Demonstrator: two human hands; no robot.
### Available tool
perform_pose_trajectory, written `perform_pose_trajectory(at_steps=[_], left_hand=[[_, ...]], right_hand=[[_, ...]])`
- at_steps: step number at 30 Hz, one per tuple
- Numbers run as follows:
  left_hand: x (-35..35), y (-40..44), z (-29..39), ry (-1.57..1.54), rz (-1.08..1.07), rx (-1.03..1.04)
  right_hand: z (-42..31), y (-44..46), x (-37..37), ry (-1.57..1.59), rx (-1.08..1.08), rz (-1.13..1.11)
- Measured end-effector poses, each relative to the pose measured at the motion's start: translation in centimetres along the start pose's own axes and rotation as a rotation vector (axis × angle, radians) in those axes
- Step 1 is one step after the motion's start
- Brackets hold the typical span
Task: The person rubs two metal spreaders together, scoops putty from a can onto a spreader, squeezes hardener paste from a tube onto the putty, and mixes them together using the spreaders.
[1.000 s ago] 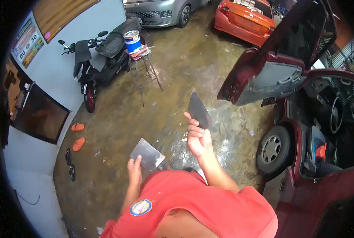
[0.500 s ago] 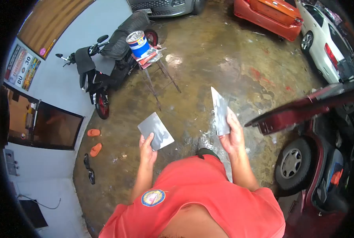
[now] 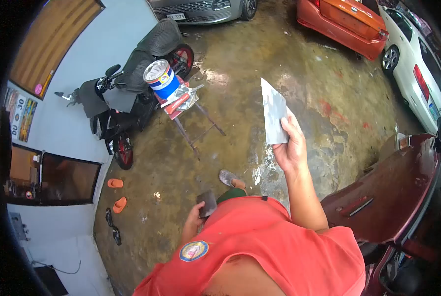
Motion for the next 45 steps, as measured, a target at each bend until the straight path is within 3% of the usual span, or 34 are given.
perform_pose_trajectory(at_steps=[2, 5, 9, 11, 19, 23, 27, 30, 33, 45], left_hand=[[1.3, 2.0, 5.1, -0.067, 0.039, 0.029], [5.4, 3.5, 14.5, 0.052, 0.159, 0.329], [16.8, 3.8, 23.8, 0.127, 0.011, 0.522], [22.2, 4.7, 27.1, 0.191, -0.033, 0.600], [36.8, 9.4, 34.1, 0.108, -0.083, 0.847], [41.2, 12.6, 33.3, -0.142, 0.022, 0.741], [43.3, 12.9, 33.5, -0.153, 0.040, 0.829], [43.6, 11.9, 34.9, -0.213, 0.069, 0.900], [42.3, 11.0, 37.0, -0.422, 0.197, 0.989], [35.6, 11.3, 41.6, -0.572, 0.547, 1.140]], right_hand=[[-0.4, 3.8, -0.9, -0.070, -0.026, 0.053], [-1.3, 8.2, -2.3, -0.045, 0.033, 0.016], [-5.3, 12.5, -2.2, -0.030, -0.125, 0.113], [-6.8, 15.0, -3.0, -0.025, -0.135, 0.021], [-11.4, 27.9, -8.2, -0.092, -0.073, 0.197], [-12.4, 36.7, -6.9, -0.296, -0.029, 0.209], [-8.3, 45.9, -4.4, -0.439, 0.216, 0.025], [-4.1, 50.8, 1.8, -0.448, 0.291, -0.070], [0.6, 55.5, 5.6, -0.480, 0.399, -0.178], [14.3, 65.2, 15.8, -0.623, 0.754, -0.393]])
Point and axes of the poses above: each hand's wrist, its own y-axis towards the middle knuckle, its own x-axis out of the palm, z = x × y, the point moved 9 cm from there along y, towards the middle knuckle, and after that the axes turned 8 degrees about x, right-handed, at the moved point
